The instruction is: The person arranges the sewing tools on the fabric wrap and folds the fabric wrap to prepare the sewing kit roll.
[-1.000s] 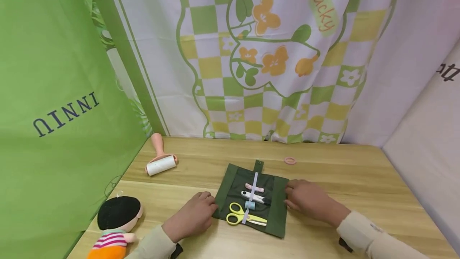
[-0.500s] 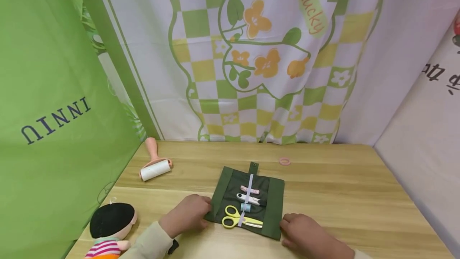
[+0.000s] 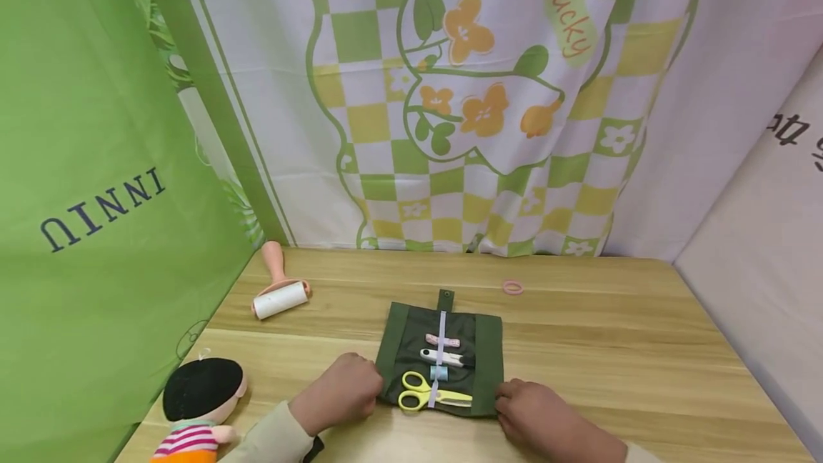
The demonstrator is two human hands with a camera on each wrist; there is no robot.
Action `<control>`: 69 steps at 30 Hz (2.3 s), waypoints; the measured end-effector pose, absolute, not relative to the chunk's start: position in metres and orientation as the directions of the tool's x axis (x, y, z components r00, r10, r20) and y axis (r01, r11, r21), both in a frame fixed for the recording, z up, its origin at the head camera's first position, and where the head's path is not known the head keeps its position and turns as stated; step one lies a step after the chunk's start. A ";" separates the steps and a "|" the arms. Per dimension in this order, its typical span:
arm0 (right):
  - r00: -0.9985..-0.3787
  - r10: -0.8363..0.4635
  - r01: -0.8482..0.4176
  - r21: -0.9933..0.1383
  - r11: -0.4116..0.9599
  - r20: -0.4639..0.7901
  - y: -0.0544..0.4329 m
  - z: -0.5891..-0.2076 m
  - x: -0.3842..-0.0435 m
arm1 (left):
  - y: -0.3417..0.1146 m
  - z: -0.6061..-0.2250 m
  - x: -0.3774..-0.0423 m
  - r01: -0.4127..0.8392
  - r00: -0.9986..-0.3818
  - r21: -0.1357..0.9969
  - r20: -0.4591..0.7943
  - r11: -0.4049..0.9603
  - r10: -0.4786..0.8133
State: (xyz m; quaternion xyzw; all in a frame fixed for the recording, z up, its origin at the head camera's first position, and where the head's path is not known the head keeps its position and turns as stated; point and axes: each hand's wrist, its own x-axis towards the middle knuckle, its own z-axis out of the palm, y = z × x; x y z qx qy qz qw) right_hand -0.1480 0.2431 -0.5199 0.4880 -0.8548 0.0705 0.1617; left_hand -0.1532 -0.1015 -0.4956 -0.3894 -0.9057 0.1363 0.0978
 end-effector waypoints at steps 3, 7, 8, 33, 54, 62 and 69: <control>-0.511 -0.787 -0.857 -0.139 0.496 0.346 0.248 -0.515 -0.150 | -0.107 -0.490 -0.158 0.721 -0.665 -0.199 0.073 0.664 0.744; -0.629 -0.726 -0.751 -0.462 0.473 0.278 0.257 -0.501 -0.157 | -0.116 -0.477 -0.166 0.736 -0.677 0.045 0.083 0.676 0.731; -0.655 -0.711 -0.714 -0.518 0.472 0.256 0.259 -0.497 -0.159 | -0.118 -0.474 -0.168 0.732 -0.682 0.090 0.087 0.676 0.726; -0.703 -0.711 -0.599 -0.556 0.576 0.021 0.261 -0.495 -0.213 | -0.125 -0.510 -0.213 0.450 -0.827 0.553 -0.037 0.701 0.561; -0.648 -0.750 -0.752 -0.259 0.606 0.128 0.255 -0.504 -0.197 | -0.116 -0.501 -0.203 0.662 -0.731 0.239 -0.002 0.710 0.682; -0.760 -0.649 -0.485 -0.671 0.561 0.006 0.253 -0.504 -0.219 | -0.121 -0.513 -0.222 0.439 -0.818 0.614 -0.029 0.656 0.575; -0.812 -0.583 -0.418 -0.685 0.596 -0.011 0.242 -0.516 -0.242 | -0.110 -0.512 -0.235 0.293 -0.883 0.603 -0.126 0.742 0.451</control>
